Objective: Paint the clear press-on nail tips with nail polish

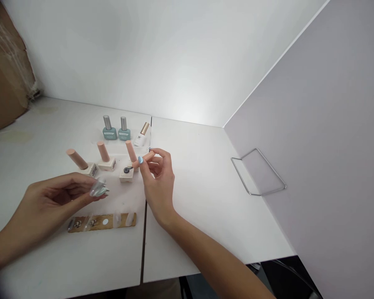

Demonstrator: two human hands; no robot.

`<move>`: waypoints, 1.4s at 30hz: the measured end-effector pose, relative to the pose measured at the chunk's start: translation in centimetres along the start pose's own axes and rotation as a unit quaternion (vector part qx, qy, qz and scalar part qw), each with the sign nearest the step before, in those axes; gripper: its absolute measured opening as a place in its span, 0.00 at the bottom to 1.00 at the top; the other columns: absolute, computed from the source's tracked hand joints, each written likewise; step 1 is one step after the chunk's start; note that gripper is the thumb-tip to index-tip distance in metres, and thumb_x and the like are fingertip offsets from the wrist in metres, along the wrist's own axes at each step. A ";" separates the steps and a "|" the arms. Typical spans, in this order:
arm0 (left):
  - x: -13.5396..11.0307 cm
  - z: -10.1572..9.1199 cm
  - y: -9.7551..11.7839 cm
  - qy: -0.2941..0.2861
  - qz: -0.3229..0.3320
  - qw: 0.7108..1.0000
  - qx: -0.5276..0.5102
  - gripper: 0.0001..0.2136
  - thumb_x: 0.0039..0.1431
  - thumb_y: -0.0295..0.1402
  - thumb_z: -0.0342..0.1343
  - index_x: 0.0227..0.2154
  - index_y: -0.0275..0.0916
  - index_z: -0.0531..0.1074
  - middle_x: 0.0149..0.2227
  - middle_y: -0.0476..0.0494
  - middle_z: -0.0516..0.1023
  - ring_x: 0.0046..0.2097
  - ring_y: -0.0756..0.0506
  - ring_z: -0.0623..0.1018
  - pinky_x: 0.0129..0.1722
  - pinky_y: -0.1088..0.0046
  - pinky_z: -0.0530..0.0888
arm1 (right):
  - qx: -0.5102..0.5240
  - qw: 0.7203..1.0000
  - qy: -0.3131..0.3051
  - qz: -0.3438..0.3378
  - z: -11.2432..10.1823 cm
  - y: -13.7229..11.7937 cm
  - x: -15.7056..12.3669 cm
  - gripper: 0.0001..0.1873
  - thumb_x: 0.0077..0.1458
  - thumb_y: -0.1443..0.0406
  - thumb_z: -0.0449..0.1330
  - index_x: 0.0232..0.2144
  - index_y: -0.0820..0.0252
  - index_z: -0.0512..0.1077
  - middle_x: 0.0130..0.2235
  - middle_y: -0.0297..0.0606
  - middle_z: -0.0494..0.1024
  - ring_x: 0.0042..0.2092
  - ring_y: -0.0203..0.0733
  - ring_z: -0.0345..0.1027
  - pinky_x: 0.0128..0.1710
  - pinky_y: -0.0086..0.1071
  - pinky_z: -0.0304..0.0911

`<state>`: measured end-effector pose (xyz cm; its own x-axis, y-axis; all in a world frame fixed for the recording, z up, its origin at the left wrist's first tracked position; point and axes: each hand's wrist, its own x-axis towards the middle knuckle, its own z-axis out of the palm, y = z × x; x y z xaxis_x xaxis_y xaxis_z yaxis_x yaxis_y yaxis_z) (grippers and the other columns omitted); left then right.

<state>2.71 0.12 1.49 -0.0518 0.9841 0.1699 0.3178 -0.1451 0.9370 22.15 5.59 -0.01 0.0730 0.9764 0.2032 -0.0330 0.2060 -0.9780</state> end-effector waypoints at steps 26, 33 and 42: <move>0.0 -0.3 -0.4 -0.005 -0.013 1.000 -0.011 0.04 0.55 0.40 0.68 0.31 0.48 0.84 0.31 0.49 0.88 0.31 0.46 0.87 0.33 0.79 0.84 | 0.187 0.978 -0.086 -0.036 -0.6 -1.9 -0.6 0.16 0.60 0.61 0.69 0.51 0.44 0.78 0.40 0.32 0.85 0.47 0.49 0.84 0.55 0.55 0.81; 0.2 -0.2 -0.5 -0.012 -0.005 1.000 -0.013 0.04 0.55 0.40 0.68 0.29 0.47 0.84 0.30 0.49 0.88 0.29 0.44 0.87 0.32 0.76 0.85 | 0.238 0.962 -0.136 -0.012 -0.8 -1.6 -0.5 0.19 0.60 0.63 0.70 0.53 0.43 0.78 0.44 0.32 0.86 0.47 0.47 0.85 0.54 0.51 0.82; 0.1 -0.2 -0.3 -0.023 -0.002 1.000 -0.011 0.03 0.55 0.37 0.67 0.28 0.48 0.84 0.28 0.50 0.87 0.28 0.46 0.86 0.31 0.78 0.84 | 0.205 0.967 -0.150 -0.020 -0.9 -1.5 -0.6 0.23 0.60 0.60 0.70 0.57 0.42 0.74 0.44 0.33 0.86 0.48 0.49 0.85 0.52 0.54 0.82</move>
<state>2.45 0.29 1.27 -0.0100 0.9883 0.1520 0.2963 -0.1423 0.9444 23.01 4.64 1.29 -0.2083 0.9293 0.3051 -0.4331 0.1921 -0.8806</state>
